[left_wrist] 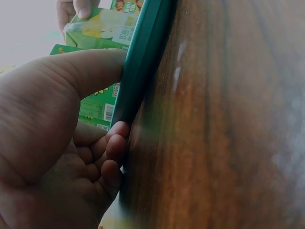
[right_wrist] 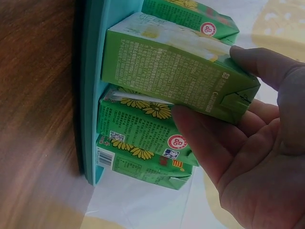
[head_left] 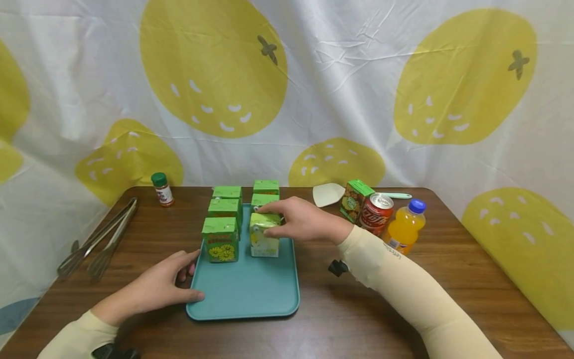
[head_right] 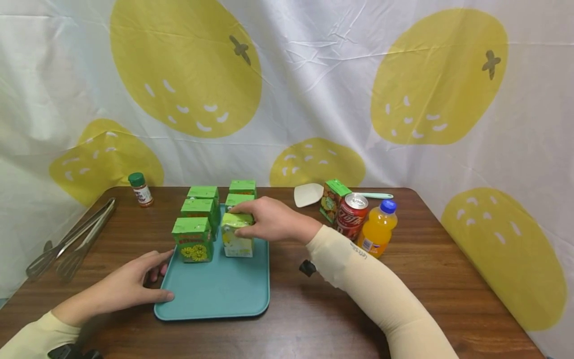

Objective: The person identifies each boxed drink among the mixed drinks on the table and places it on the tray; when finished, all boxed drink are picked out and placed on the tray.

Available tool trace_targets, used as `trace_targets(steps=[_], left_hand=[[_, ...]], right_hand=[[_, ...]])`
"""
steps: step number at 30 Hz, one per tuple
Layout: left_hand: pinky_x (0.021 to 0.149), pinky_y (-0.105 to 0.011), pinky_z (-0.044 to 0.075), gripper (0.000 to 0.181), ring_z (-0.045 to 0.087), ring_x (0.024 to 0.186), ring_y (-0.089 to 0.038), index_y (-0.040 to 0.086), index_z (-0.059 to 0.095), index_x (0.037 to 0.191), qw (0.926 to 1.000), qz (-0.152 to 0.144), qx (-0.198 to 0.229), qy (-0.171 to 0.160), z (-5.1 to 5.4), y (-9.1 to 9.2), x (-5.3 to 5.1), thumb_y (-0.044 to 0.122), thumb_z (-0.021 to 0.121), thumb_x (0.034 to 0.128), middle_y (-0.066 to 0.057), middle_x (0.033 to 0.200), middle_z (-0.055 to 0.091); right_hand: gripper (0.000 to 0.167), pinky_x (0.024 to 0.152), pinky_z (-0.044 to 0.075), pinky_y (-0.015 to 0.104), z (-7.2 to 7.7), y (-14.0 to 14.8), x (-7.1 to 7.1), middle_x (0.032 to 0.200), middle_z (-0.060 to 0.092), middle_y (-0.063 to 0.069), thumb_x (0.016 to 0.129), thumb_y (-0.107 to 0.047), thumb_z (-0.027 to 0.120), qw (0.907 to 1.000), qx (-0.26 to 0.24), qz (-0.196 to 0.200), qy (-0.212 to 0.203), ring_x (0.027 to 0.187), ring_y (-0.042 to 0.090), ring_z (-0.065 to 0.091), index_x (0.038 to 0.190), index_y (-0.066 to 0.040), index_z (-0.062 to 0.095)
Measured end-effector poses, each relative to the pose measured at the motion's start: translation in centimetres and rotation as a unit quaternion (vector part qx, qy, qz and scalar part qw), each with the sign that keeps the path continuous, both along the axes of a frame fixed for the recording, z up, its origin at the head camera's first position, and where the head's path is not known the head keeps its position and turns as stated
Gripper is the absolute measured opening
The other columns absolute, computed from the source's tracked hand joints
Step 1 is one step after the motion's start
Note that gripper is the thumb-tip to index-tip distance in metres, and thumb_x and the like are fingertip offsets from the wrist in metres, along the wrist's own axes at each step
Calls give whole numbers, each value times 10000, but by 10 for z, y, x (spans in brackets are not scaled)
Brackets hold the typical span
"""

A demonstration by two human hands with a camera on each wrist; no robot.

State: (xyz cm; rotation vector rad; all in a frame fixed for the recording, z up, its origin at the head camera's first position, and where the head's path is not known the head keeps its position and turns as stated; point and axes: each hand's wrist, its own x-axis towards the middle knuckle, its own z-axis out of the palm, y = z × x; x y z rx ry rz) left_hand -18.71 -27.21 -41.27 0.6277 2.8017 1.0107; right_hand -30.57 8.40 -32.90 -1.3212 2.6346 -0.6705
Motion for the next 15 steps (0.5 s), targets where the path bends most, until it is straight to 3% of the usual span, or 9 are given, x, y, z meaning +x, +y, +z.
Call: trace_targets(steps=[8, 15], left_hand=[[732, -285, 445, 1004, 509, 905, -113, -154, 522, 1539, 10000, -6, 10, 22, 0, 1, 0, 413, 985, 851, 8, 1035, 549], [728, -289, 444, 1015, 515, 911, -132, -152, 514, 1548, 10000, 32, -7, -31, 0, 0, -1, 414, 985, 851, 3, 1038, 553]], right_hand=[[572, 794, 532, 374, -6, 0, -1, 1500, 678, 25, 1072, -339, 778, 9997, -85, -72, -216, 749, 76, 641, 1602, -199, 618], [577, 800, 530, 379, -11, 1, -1, 1465, 689, -14, 1074, -373, 776, 9992, -244, -168, -279, 807, 113, 665, 1605, -216, 612]])
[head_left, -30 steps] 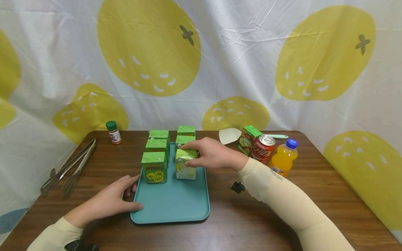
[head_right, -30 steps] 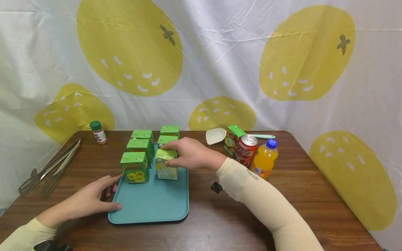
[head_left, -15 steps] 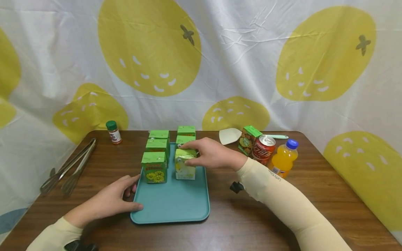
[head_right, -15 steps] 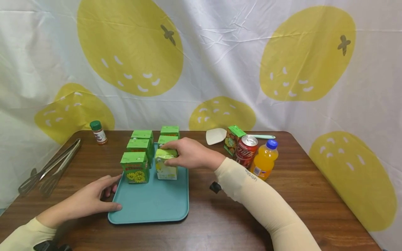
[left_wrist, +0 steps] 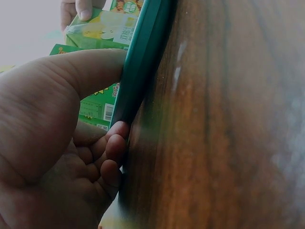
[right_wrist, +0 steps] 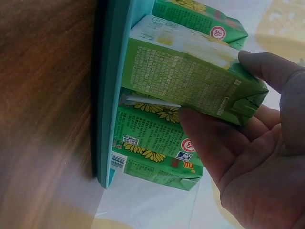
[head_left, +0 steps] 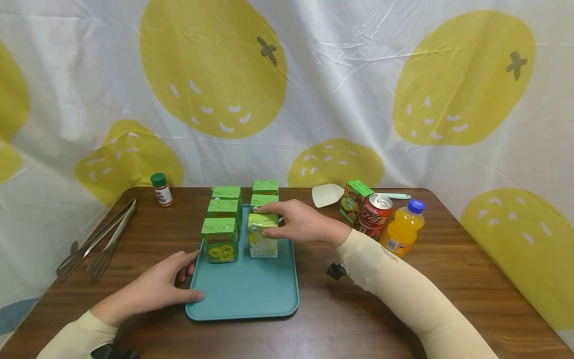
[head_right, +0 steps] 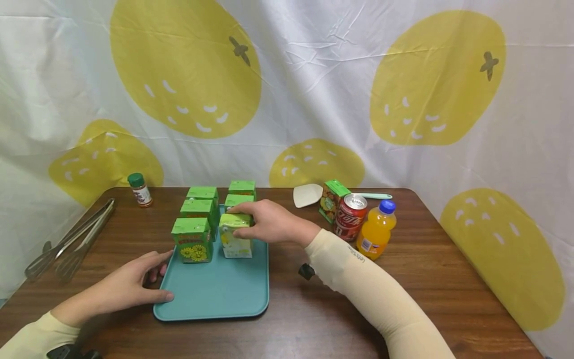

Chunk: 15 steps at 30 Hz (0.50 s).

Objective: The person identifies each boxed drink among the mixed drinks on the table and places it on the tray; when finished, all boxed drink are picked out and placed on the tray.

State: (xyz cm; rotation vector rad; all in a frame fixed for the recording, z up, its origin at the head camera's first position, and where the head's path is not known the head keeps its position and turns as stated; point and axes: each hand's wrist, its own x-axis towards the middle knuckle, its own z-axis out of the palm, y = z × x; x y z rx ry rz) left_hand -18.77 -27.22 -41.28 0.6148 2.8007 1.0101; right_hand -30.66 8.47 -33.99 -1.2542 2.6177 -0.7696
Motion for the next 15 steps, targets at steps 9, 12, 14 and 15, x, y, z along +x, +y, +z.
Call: trace_targets(steps=[9, 12, 14, 15], left_hand=[[718, -291, 439, 1033, 514, 911, -145, -162, 492, 1561, 10000, 28, -16, -88, 2, 1, 1, 415, 979, 855, -4, 1043, 556], [717, -290, 435, 1036, 509, 906, -139, -160, 489, 1566, 9999, 49, -44, -94, 3, 1, 1, 415, 979, 857, -2, 1044, 556], [714, -293, 433, 1038, 506, 904, -138, -166, 485, 1565, 9999, 35, -77, -68, 3, 1, 1, 415, 977, 860, -2, 1044, 556], [712, -294, 431, 1037, 503, 902, -136, -169, 482, 1565, 9999, 28, -96, -57, 3, 0, 1, 415, 975, 863, -2, 1045, 556]], right_hand=[[579, 853, 574, 379, -3, 3, 3, 1451, 700, -12, 1059, -370, 799, 9998, -190, -34, 18, 978, 152, 737, 1591, -219, 626], [582, 891, 586, 376, -4, 6, 1, 1484, 687, -19, 1051, -389, 809, 9997, -218, -37, 69, 1051, 122, 738, 1581, -225, 637], [580, 899, 593, 382, -3, 8, 1, 1489, 685, -27, 1047, -395, 814, 9996, -275, -34, 45, 1078, 112, 734, 1576, -230, 642], [583, 914, 596, 393, -3, 10, 0, 1493, 683, -28, 1043, -393, 819, 9995, -320, -12, 35, 1105, 112, 727, 1573, -222, 645]])
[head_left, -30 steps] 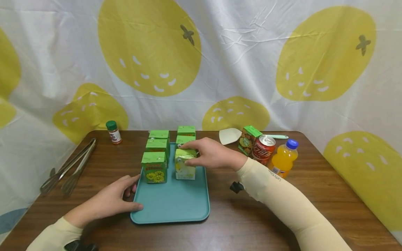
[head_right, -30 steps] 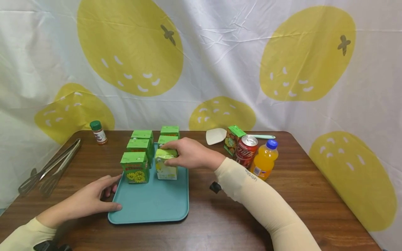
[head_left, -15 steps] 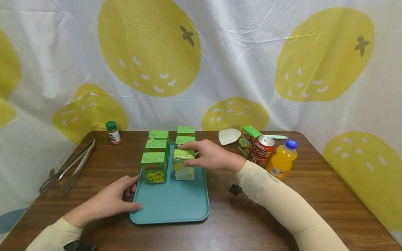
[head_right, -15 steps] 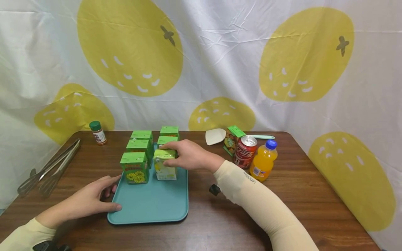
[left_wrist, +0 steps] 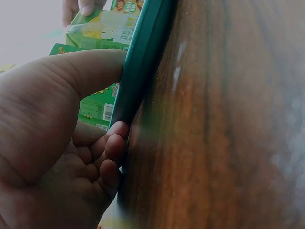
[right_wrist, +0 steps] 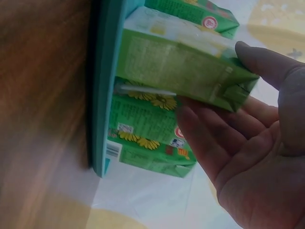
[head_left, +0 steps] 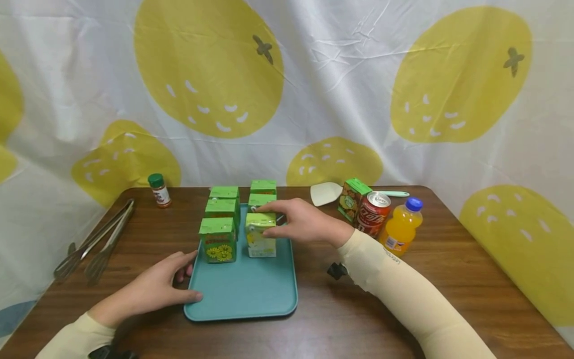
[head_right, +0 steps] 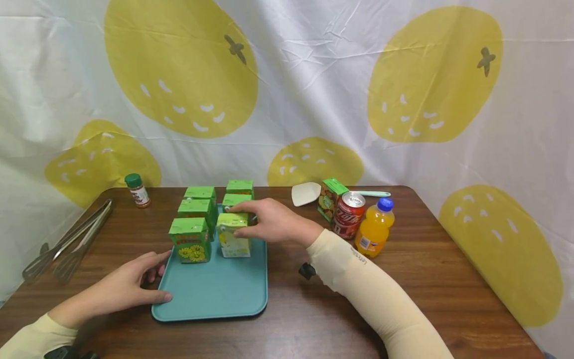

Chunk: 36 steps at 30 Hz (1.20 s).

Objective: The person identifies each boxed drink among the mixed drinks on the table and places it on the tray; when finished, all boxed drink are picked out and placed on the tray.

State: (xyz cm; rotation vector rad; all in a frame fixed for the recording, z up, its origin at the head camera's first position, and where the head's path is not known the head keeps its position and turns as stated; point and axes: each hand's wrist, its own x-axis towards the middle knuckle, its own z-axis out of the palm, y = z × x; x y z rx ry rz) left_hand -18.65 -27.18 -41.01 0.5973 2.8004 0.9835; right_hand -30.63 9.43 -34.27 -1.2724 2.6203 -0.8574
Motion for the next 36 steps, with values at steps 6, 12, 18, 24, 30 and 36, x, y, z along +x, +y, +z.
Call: trace_targets(steps=[6, 12, 18, 24, 30, 36], left_hand=[[725, -290, 440, 1056, 514, 907, -135, -147, 499, 1569, 10000, 40, -33, -50, 0, 0, -2, 473, 969, 855, 0, 1042, 560], [725, -291, 442, 1062, 516, 908, -138, -143, 503, 1568, 10000, 53, -44, -68, -1, 0, -1, 485, 970, 849, -1, 1042, 559], [724, -292, 441, 1060, 515, 910, -142, -140, 503, 1569, 9999, 57, -28, -92, -1, 0, -2, 482, 971, 849, -4, 1042, 558], [726, -287, 442, 1056, 511, 902, -117, -141, 506, 1566, 10000, 16, -9, -5, -1, -1, -1, 481, 971, 851, 6, 1035, 556], [719, -284, 441, 1058, 506, 889, -101, -149, 494, 1571, 10000, -12, 63, 10, 0, -1, 0, 470, 968, 856, 8, 1031, 556], [717, -283, 440, 1058, 509, 896, -104, -145, 494, 1575, 10000, -4, 52, 5, -1, -1, -1, 466, 970, 855, 7, 1034, 557]], right_hand=[[617, 1023, 590, 451, 11, 12, 1, 1452, 716, -19, 1028, -362, 842, 9987, -446, 79, -239, 1266, 122, 693, 1566, -140, 637], [594, 1006, 597, 395, 27, 26, 1, 1427, 734, 33, 1043, -299, 829, 9954, -936, -22, -202, 1222, 139, 733, 1563, -90, 632], [491, 949, 601, 437, 44, 47, -6, 1372, 759, 61, 1038, -196, 828, 9890, -1431, -308, 198, 1154, 199, 761, 1491, -65, 689], [456, 1003, 595, 465, 54, 69, -16, 1390, 746, 110, 1054, -187, 804, 9802, -1695, -995, 253, 1212, 290, 755, 1480, -63, 699], [501, 1072, 562, 503, 59, 86, -24, 1478, 700, 103, 1062, -262, 803, 9722, -1683, -1618, 174, 1297, 322, 712, 1507, -70, 677], [581, 1119, 525, 547, 62, 98, -32, 1547, 643, 138, 1067, -326, 789, 9661, -1335, -2202, 196, 1365, 396, 658, 1556, -63, 619]])
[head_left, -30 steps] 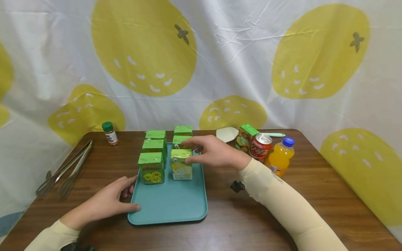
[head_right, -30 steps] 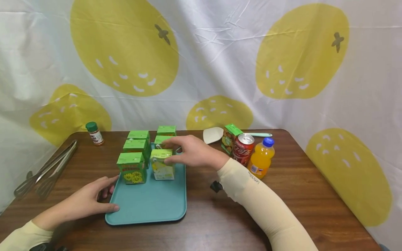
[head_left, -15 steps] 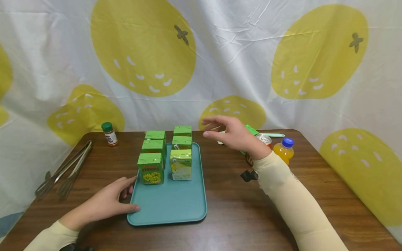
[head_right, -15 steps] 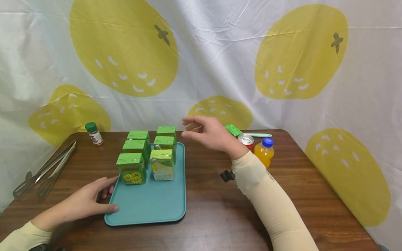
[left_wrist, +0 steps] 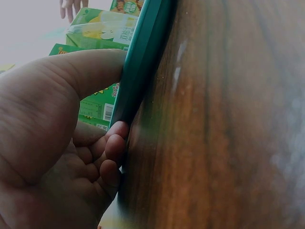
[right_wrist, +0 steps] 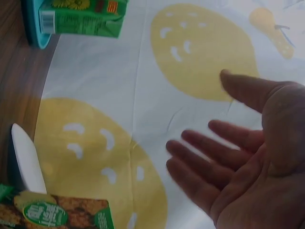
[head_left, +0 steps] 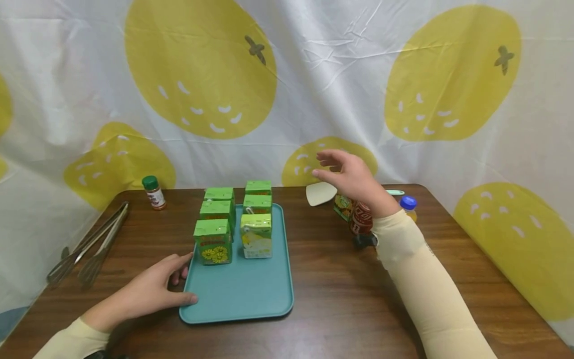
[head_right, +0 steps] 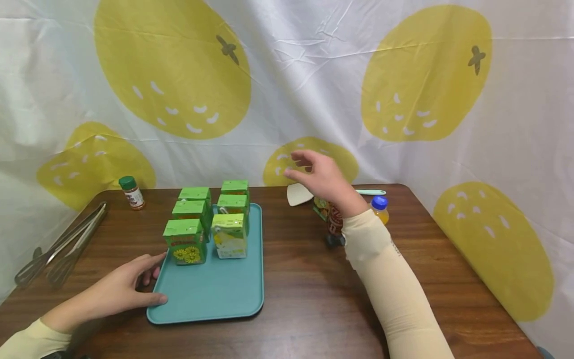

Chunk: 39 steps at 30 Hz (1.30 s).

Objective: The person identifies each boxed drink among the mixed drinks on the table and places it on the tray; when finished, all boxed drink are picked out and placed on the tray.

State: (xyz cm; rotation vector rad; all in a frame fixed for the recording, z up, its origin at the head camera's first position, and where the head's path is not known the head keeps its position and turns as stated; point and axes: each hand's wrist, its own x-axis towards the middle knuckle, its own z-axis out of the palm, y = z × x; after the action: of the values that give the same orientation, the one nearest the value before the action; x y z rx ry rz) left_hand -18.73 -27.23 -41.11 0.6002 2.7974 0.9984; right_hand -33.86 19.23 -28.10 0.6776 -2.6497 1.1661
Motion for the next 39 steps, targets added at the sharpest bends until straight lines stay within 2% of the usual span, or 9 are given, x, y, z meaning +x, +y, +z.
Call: trace_targets(steps=[5, 12, 16, 21, 28, 36, 39], left_hand=[[718, -281, 438, 1061, 506, 896, -101, -144, 496, 1574, 10000, 21, -38, 14, -1, -1, 0, 474, 970, 854, 11, 1035, 557], [717, -281, 441, 1069, 507, 896, -103, -151, 484, 1579, 10000, 32, -1, -10, -1, -2, 1, 465, 972, 853, 8, 1039, 558], [712, -282, 437, 1071, 505, 895, -104, -146, 484, 1582, 10000, 39, -20, -10, -2, -2, 1, 467, 972, 853, 9, 1037, 556], [713, -282, 437, 1066, 506, 893, -103, -145, 488, 1580, 10000, 37, -30, 2, -2, -3, 0, 467, 972, 853, 10, 1037, 555], [714, -283, 442, 1068, 513, 903, -113, -140, 490, 1581, 9999, 74, -80, -40, -2, -3, 0, 473, 971, 851, 9, 1045, 560], [719, -284, 442, 1064, 518, 911, -122, -136, 490, 1583, 9999, 41, -27, -99, 0, 0, 0, 468, 971, 853, 2, 1046, 558], [721, -285, 442, 1064, 517, 914, -126, -138, 489, 1583, 9999, 29, -12, -119, 1, 0, 0, 466, 972, 852, 0, 1045, 556]], right_hand=[[626, 1139, 505, 566, 0, 7, -7, 1550, 623, 202, 1069, -342, 776, 9985, 173, -501, -163, 1392, 423, 628, 1572, -24, 582], [651, 1146, 486, 569, -2, 14, -15, 1530, 628, 224, 1073, -361, 760, 9934, 446, -1048, -107, 1397, 424, 607, 1559, 28, 571], [695, 1154, 476, 581, -3, 16, -17, 1548, 609, 239, 1065, -374, 758, 9883, 721, -1328, -206, 1410, 439, 591, 1582, 37, 542], [790, 1167, 453, 610, -5, 19, -17, 1580, 564, 279, 1040, -424, 770, 9778, 1251, -1587, -559, 1428, 477, 558, 1620, 33, 488], [952, 1205, 393, 657, -9, 23, -13, 1641, 479, 323, 1001, -482, 784, 9578, 2128, -1678, -952, 1478, 552, 476, 1672, 63, 385], [997, 1192, 407, 658, -16, 32, -10, 1637, 461, 351, 982, -479, 799, 9487, 2408, -1753, -1065, 1465, 571, 479, 1666, 98, 360], [985, 1170, 433, 655, -19, 34, -9, 1602, 497, 355, 973, -479, 813, 9474, 2439, -1797, -1033, 1429, 568, 518, 1646, 102, 389]])
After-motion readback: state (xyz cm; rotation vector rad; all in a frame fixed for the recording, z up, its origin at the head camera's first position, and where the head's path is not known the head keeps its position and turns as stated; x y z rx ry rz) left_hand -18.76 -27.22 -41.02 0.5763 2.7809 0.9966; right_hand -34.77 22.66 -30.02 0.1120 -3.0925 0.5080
